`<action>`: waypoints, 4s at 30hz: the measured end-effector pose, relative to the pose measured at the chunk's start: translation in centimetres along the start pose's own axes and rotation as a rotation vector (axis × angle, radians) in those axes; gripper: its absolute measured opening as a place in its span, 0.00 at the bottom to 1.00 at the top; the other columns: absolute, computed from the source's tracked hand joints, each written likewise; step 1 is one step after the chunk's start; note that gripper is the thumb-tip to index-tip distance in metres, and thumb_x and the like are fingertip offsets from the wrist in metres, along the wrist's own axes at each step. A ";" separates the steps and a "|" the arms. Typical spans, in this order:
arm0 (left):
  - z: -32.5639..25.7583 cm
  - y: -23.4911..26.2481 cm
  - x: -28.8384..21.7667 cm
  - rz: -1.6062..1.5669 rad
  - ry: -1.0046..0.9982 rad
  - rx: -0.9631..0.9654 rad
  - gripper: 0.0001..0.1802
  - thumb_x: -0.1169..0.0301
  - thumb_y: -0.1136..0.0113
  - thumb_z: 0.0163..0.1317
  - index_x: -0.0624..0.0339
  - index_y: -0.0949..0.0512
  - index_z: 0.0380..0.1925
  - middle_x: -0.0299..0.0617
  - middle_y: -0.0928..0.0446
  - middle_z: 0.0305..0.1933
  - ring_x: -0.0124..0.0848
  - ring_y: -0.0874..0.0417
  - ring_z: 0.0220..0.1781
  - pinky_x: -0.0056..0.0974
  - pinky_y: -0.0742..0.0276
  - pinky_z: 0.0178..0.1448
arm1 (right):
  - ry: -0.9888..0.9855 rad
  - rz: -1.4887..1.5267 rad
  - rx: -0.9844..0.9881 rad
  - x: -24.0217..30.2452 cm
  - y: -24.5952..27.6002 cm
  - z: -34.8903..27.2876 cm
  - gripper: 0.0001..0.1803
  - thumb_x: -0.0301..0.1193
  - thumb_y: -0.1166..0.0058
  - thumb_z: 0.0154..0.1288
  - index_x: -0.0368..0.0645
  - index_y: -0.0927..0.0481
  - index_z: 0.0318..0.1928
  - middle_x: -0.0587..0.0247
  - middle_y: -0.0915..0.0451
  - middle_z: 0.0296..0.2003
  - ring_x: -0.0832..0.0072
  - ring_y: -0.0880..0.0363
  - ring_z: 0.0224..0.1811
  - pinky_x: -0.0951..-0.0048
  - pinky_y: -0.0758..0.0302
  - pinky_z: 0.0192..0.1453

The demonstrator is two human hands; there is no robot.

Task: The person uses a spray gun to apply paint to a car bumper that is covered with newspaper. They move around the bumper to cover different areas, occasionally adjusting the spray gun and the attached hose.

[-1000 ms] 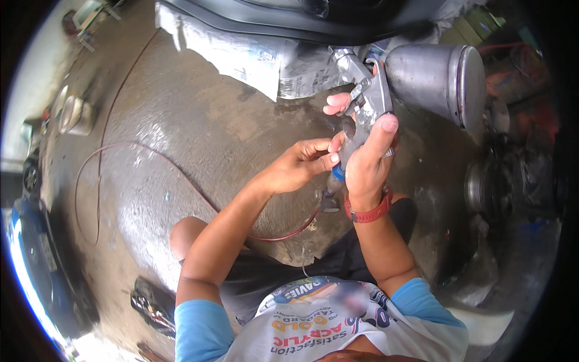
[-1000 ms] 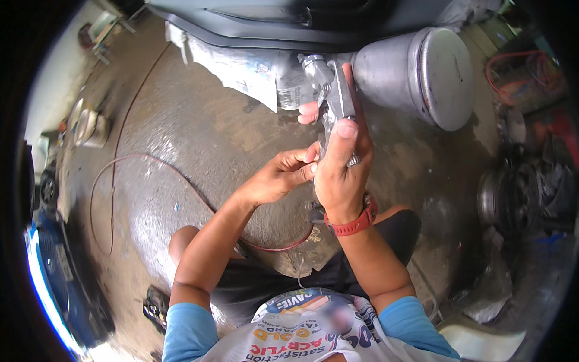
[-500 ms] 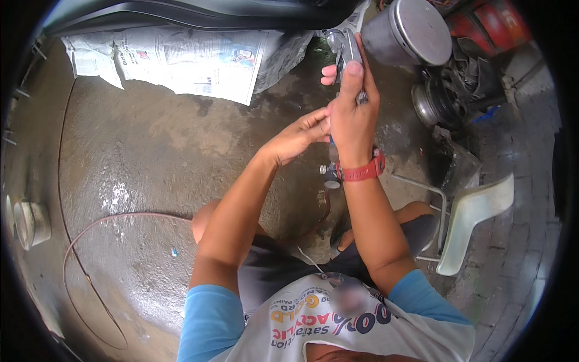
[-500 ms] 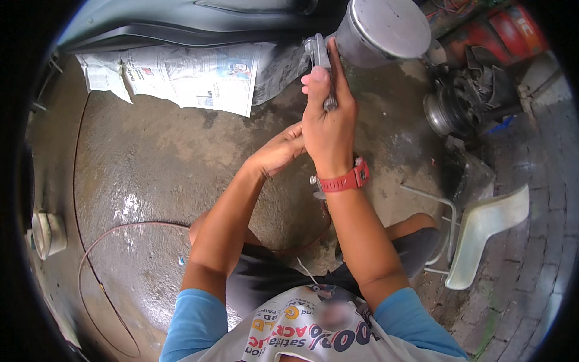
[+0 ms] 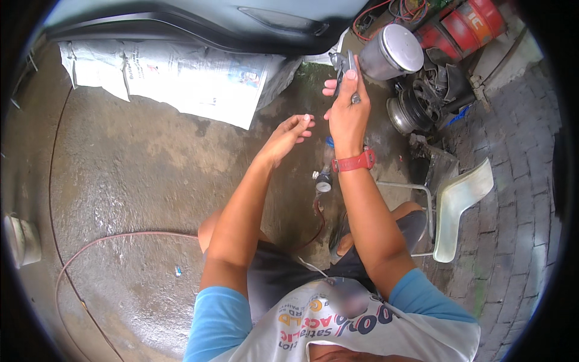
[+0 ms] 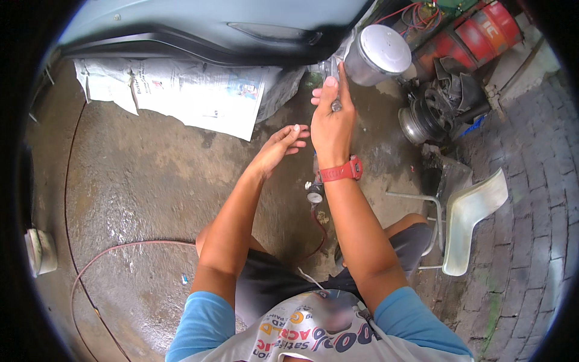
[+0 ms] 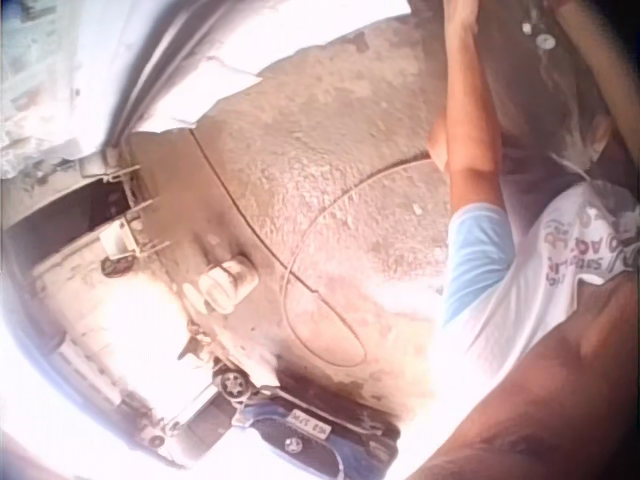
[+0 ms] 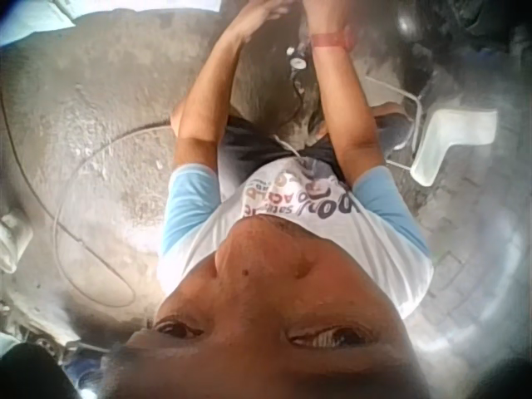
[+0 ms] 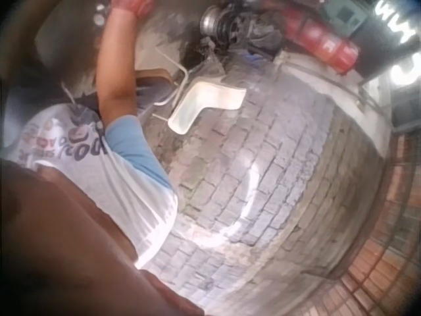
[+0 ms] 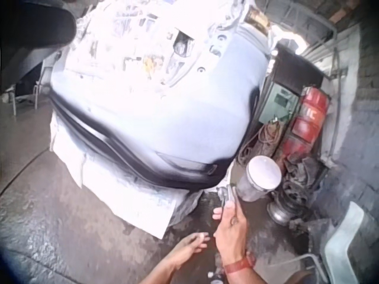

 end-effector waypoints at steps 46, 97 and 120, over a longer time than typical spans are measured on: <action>1.0 2.8 1.7 0.026 0.026 -0.078 0.30 0.42 0.43 0.82 0.54 0.19 0.67 0.33 0.16 0.63 0.24 0.18 0.59 0.36 0.26 0.69 | -0.043 -0.012 0.071 -0.7 -1.6 1.0 0.35 0.52 0.53 0.89 0.43 0.30 0.82 0.57 0.14 0.37 0.74 0.13 0.39 0.68 0.17 0.46; 4.0 0.7 5.6 0.235 0.100 -0.082 0.36 0.40 0.37 0.77 0.58 0.19 0.69 0.48 0.16 0.67 0.41 0.20 0.73 0.48 0.32 0.80 | -0.091 0.035 0.066 0.5 7.9 10.9 0.38 0.61 0.62 0.88 0.36 0.18 0.62 0.56 0.11 0.40 0.74 0.11 0.38 0.74 0.24 0.23; -14.4 -14.7 -4.4 0.565 0.351 -0.691 0.26 0.50 0.39 0.80 0.60 0.16 0.62 0.55 0.14 0.60 0.52 0.13 0.62 0.51 0.19 0.66 | -0.365 0.075 0.228 8.6 12.7 18.5 0.36 0.56 0.65 0.90 0.41 0.26 0.77 0.62 0.12 0.43 0.76 0.14 0.42 0.74 0.24 0.27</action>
Point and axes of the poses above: each hand's wrist, its own z-axis towards the middle knuckle, its own y-axis out of the back of the hand, x = y × z, the point moved 2 cm from there along z, towards the middle knuckle
